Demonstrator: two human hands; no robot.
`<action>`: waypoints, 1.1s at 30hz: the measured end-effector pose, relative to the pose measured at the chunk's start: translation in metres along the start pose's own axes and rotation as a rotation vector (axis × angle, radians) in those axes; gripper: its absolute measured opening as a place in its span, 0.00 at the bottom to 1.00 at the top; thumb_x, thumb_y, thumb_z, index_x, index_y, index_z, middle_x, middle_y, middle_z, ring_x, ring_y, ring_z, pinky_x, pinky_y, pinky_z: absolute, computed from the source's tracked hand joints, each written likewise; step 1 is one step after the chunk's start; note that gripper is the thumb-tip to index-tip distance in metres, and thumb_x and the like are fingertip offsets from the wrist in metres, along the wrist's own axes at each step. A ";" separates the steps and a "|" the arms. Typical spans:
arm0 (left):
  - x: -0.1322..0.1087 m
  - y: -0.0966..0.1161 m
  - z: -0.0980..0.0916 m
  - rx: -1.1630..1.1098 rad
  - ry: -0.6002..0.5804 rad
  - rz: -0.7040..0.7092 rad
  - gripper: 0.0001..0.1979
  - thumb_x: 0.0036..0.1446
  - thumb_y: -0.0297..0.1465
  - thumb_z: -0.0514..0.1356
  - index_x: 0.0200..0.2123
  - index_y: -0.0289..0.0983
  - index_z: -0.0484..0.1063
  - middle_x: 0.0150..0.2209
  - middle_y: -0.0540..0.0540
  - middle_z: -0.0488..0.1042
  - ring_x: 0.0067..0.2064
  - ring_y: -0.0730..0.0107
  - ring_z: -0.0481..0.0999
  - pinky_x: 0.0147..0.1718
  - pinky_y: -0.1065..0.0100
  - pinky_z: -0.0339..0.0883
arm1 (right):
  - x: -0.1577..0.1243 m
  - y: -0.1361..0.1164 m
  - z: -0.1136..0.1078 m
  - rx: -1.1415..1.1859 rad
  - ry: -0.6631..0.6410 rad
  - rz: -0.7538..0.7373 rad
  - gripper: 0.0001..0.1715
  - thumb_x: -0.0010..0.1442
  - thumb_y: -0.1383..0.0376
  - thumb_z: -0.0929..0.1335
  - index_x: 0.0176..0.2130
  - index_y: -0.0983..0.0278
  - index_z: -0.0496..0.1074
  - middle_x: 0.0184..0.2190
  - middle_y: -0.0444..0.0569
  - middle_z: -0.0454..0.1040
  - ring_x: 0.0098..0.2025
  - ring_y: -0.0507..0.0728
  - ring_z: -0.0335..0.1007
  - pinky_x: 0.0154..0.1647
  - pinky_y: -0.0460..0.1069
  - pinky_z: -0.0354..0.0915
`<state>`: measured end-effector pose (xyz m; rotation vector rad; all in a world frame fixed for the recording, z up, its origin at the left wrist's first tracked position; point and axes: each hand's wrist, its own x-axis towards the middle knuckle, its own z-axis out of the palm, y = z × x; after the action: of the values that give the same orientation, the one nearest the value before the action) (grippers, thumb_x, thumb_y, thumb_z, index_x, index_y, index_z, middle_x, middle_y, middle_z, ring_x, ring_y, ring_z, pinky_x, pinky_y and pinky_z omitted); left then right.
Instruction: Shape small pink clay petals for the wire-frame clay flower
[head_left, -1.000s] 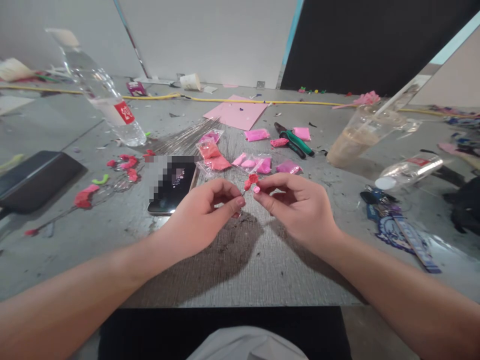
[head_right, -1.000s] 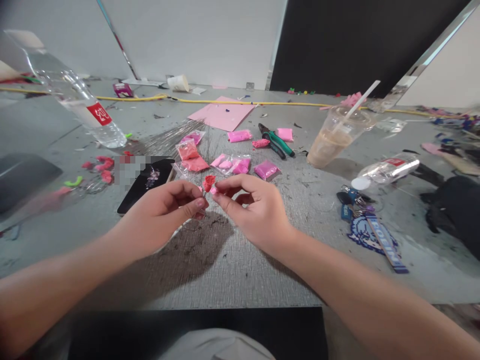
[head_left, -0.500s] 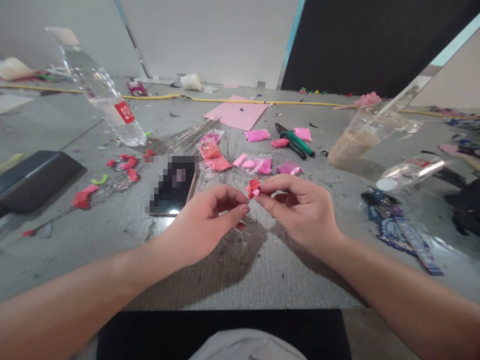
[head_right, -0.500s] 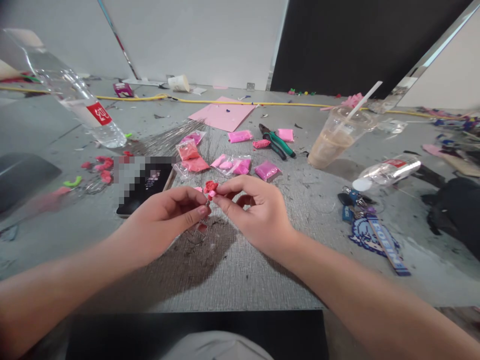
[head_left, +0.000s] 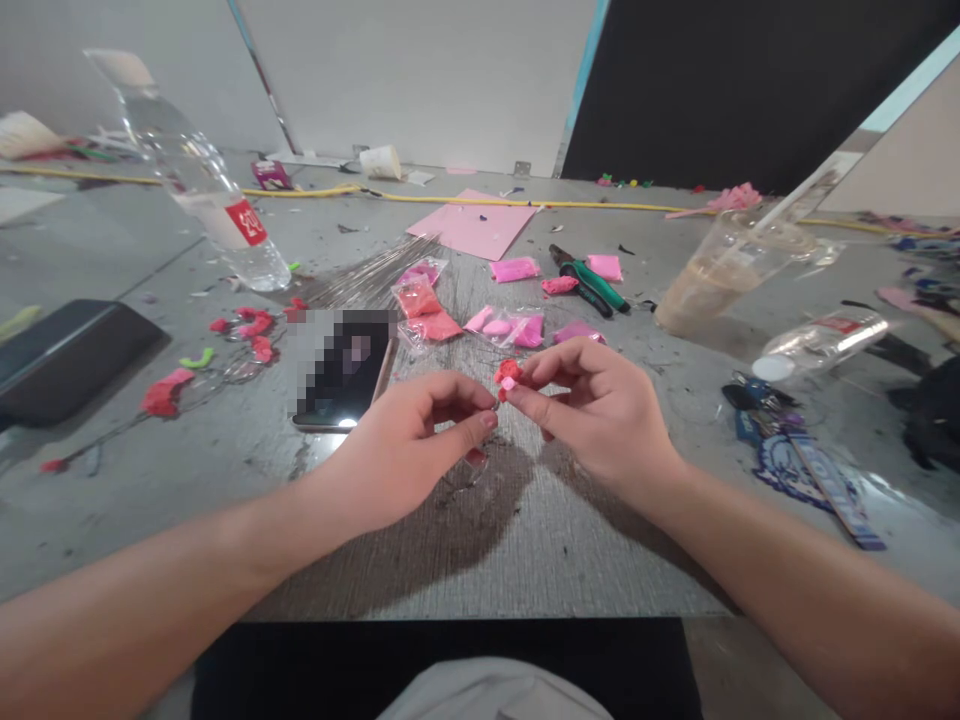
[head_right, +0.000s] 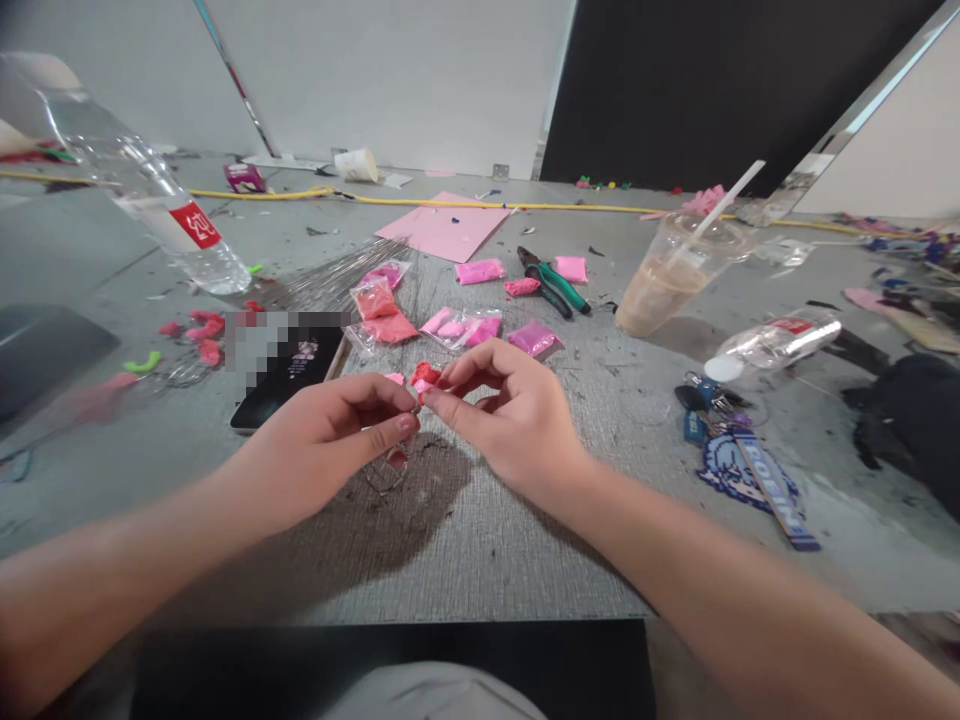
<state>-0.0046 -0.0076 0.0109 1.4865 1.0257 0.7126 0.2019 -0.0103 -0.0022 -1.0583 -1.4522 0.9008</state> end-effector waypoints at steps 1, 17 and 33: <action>0.000 0.000 0.000 0.004 0.004 0.002 0.11 0.63 0.41 0.67 0.40 0.39 0.76 0.36 0.50 0.77 0.34 0.69 0.78 0.37 0.64 0.75 | 0.001 0.000 0.000 0.047 -0.006 0.038 0.16 0.54 0.61 0.80 0.34 0.62 0.72 0.37 0.49 0.82 0.35 0.55 0.80 0.21 0.44 0.71; -0.002 0.008 0.001 0.036 0.027 0.073 0.07 0.63 0.37 0.67 0.38 0.39 0.77 0.34 0.52 0.77 0.31 0.74 0.78 0.33 0.71 0.75 | 0.012 0.001 -0.008 0.434 -0.217 0.194 0.15 0.52 0.67 0.82 0.36 0.62 0.76 0.32 0.42 0.79 0.30 0.50 0.74 0.27 0.46 0.71; -0.008 -0.003 0.004 0.272 0.154 0.287 0.16 0.65 0.32 0.65 0.56 0.45 0.74 0.37 0.51 0.79 0.35 0.71 0.81 0.29 0.74 0.77 | 0.013 0.014 -0.009 0.537 -0.407 0.198 0.03 0.64 0.64 0.76 0.41 0.59 0.81 0.34 0.43 0.77 0.35 0.51 0.72 0.35 0.47 0.69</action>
<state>-0.0048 -0.0167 0.0082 1.8628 1.0678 0.9299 0.2124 0.0059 -0.0102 -0.6389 -1.3205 1.6138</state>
